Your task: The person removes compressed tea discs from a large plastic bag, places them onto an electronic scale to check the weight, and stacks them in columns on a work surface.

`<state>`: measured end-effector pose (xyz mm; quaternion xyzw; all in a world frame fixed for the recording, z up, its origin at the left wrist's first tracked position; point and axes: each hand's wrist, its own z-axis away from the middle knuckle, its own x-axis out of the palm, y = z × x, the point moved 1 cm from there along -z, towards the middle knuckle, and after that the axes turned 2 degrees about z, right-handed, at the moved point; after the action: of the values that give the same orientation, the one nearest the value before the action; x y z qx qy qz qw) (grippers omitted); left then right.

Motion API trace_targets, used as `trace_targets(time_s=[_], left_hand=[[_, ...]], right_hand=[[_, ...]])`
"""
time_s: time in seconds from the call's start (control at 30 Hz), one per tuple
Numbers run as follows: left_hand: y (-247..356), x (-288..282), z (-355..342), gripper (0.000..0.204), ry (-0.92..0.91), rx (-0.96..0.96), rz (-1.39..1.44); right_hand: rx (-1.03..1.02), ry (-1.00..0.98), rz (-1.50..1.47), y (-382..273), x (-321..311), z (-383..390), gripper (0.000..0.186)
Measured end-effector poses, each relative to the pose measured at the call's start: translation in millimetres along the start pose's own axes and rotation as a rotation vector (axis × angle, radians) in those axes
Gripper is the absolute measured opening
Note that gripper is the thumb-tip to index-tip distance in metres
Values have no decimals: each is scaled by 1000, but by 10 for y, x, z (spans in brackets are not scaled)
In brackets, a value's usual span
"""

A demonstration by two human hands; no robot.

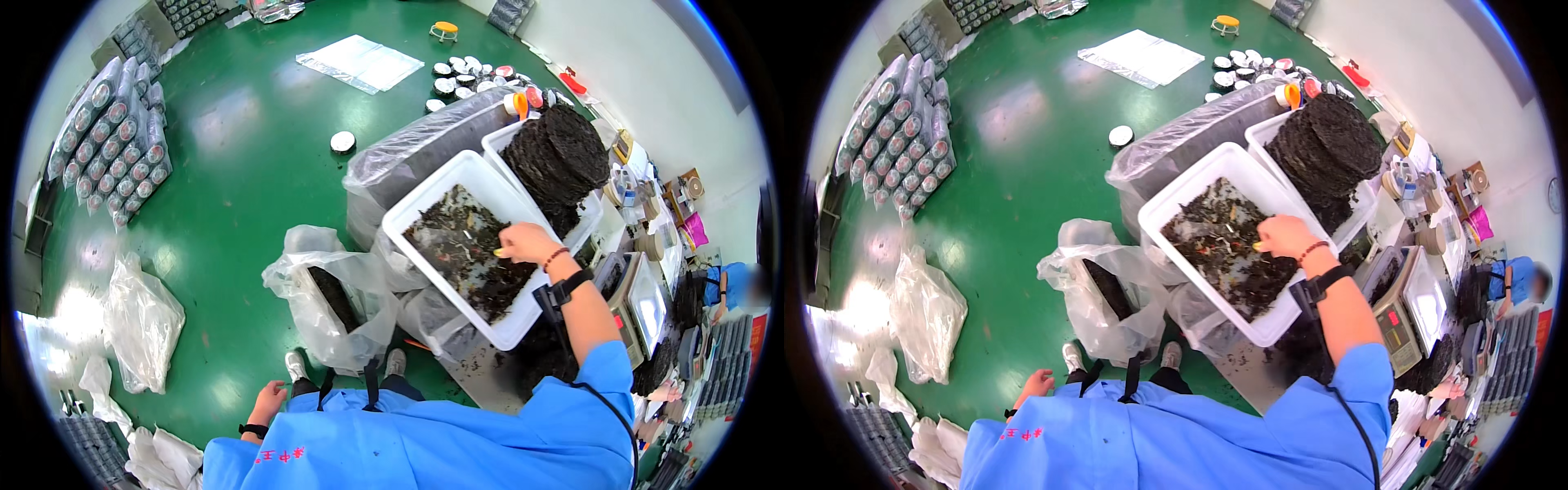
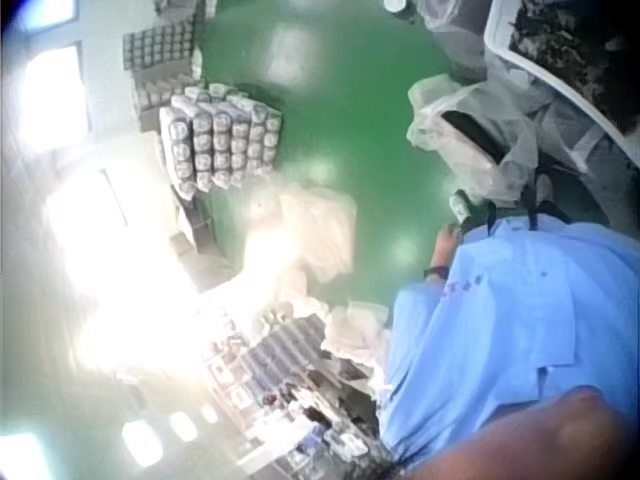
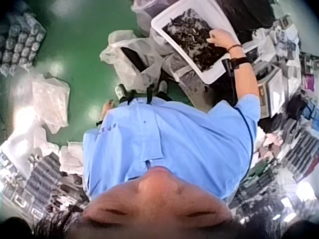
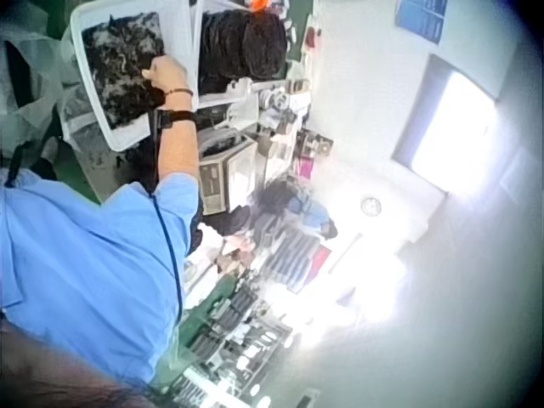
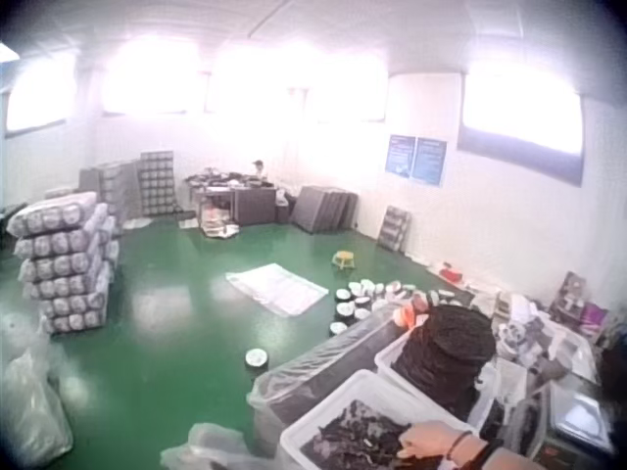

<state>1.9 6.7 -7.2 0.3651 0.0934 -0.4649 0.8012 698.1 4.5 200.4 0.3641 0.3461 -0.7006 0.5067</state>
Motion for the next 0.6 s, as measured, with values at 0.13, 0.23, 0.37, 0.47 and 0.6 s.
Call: trace_targets(time_s=[0.13,0.23,0.37,0.47,0.6], left_hand=[[-439,-771,-691,39,-57,34,-4],[-1002,-1854,-1049,38,25,87,-19],[-1325,-2576,-1390,36,53,116,99],[-1298,-3507,-1555,35,115,141,87],[-618,-4414,-2123,36,188,298,78]], right_hand=[[85,315,-270,106,-5,47,17],[513,338,-598,-626,-265,11,15],[653,667,-57,-880,-295,359,20],[586,914,-305,-1513,-368,224,21],[298,711,-741,-3263,-566,-563,14]])
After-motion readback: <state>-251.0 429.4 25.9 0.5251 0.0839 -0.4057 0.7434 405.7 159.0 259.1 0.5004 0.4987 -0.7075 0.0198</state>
